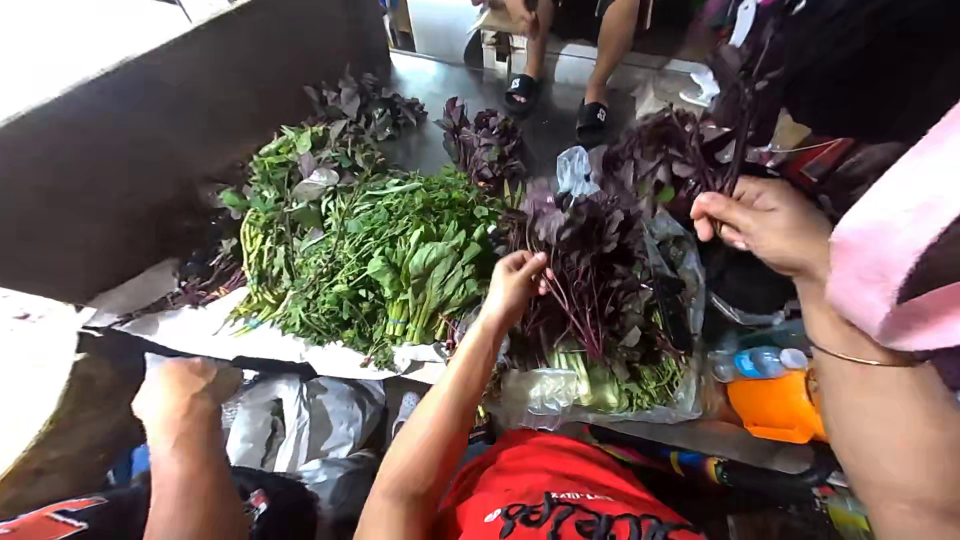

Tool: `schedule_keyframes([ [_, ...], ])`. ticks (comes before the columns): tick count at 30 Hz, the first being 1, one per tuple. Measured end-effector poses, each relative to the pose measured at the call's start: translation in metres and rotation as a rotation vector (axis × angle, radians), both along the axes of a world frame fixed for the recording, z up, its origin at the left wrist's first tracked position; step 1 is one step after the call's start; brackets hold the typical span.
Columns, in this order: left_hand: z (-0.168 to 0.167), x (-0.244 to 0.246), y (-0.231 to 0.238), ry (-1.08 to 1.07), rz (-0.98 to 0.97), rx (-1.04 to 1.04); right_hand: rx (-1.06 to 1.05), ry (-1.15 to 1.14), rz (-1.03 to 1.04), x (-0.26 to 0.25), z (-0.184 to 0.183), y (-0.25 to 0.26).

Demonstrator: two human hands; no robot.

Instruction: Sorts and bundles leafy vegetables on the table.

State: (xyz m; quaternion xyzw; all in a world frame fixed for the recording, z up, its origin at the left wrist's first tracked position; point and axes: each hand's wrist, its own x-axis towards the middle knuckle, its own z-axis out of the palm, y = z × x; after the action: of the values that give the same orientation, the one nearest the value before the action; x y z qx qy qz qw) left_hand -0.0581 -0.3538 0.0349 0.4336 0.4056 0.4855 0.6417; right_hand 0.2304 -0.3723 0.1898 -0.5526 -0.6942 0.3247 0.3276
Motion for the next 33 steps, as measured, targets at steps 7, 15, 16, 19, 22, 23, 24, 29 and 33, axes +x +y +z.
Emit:
schedule_keyframes([
  [7, -0.036, 0.015, -0.008, 0.046, -0.007, -0.178, -0.370, -0.352, 0.209, -0.056, -0.057, -0.042],
  [15, -0.043, 0.015, -0.006, 0.096, -0.006, -0.166, -0.652, -0.559, 0.292, -0.079, -0.102, -0.066],
  [16, -0.043, 0.016, -0.005, 0.109, 0.000, -0.171, -0.661, -0.540, 0.298, -0.078, -0.104, -0.067],
  [19, -0.043, 0.019, -0.005, 0.113, 0.027, -0.164, -0.700, -0.479, 0.280, -0.076, -0.107, -0.070],
  [22, -0.041, 0.023, -0.007, 0.118, 0.058, -0.146, -0.758, -0.395, 0.203, -0.077, -0.111, -0.077],
  [23, -0.041, 0.025, -0.008, 0.127, 0.076, -0.145, -0.766, -0.362, 0.178, -0.077, -0.115, -0.079],
  [24, -0.041, 0.027, -0.009, 0.139, 0.093, -0.140, -0.765, -0.330, 0.158, -0.077, -0.119, -0.081],
  [29, -0.028, 0.017, -0.019, 0.279, 0.085, -0.110, -0.726, -0.203, 0.163, -0.068, -0.118, -0.090],
  [33, 0.013, -0.015, -0.037, 0.881, 0.029, 0.490, -0.659, -0.260, 0.201, -0.052, -0.085, -0.076],
])
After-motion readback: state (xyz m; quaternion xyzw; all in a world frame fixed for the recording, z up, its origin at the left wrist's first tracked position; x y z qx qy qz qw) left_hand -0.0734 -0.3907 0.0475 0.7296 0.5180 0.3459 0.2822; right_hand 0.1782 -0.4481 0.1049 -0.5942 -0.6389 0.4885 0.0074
